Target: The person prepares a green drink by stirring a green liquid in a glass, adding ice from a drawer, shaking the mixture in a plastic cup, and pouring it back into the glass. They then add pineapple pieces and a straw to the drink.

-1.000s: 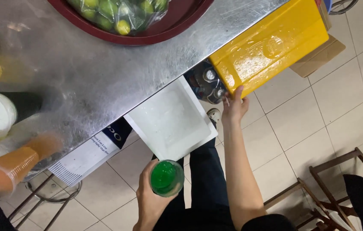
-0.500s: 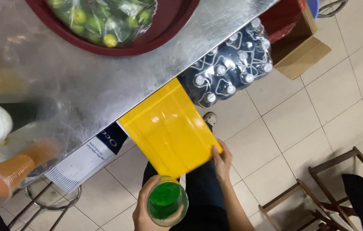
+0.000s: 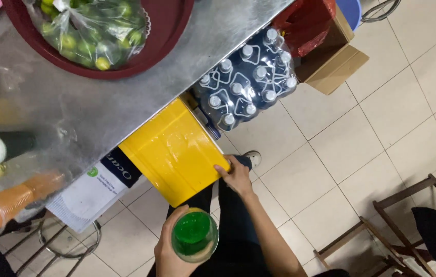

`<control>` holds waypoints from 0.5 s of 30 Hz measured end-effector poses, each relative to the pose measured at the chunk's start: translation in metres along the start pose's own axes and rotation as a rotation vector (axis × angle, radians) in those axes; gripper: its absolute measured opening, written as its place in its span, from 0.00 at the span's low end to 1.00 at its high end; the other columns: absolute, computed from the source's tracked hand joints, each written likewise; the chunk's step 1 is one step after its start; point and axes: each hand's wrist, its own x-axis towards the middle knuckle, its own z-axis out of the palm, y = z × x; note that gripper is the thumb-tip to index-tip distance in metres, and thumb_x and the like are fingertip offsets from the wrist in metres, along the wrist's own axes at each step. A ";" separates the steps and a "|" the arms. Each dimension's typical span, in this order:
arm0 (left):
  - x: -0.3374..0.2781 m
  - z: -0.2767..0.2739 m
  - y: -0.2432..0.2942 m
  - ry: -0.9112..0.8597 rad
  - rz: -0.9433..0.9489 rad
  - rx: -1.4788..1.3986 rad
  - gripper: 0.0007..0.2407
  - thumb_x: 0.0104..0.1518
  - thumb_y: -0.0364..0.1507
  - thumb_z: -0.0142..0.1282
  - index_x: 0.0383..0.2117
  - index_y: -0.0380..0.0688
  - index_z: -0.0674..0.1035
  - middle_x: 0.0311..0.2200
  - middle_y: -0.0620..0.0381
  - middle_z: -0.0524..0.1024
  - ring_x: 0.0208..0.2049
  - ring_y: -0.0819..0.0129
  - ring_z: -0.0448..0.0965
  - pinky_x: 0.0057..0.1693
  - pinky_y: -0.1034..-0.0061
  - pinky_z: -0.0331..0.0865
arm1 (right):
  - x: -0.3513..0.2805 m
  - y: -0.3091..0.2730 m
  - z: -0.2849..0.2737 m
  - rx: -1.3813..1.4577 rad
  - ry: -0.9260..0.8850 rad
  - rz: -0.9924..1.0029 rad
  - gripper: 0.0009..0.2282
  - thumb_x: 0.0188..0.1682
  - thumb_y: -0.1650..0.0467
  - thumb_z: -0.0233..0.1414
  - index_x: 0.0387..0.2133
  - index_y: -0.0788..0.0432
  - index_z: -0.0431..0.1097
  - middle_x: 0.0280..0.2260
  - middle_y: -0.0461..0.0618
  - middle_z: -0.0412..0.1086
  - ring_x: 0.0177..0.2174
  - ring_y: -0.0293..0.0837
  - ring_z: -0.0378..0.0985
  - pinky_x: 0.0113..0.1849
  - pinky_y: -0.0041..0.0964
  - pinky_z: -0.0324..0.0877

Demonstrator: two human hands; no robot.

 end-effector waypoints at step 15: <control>-0.003 0.132 0.132 -0.075 0.578 -0.011 0.40 0.32 0.34 0.83 0.57 0.43 0.72 0.53 0.53 0.78 0.55 0.60 0.79 0.60 0.70 0.72 | -0.014 0.016 -0.171 -0.084 -0.080 -0.158 0.28 0.53 0.54 0.48 0.64 0.46 0.50 0.20 0.50 0.73 0.25 0.53 0.79 0.32 0.45 0.71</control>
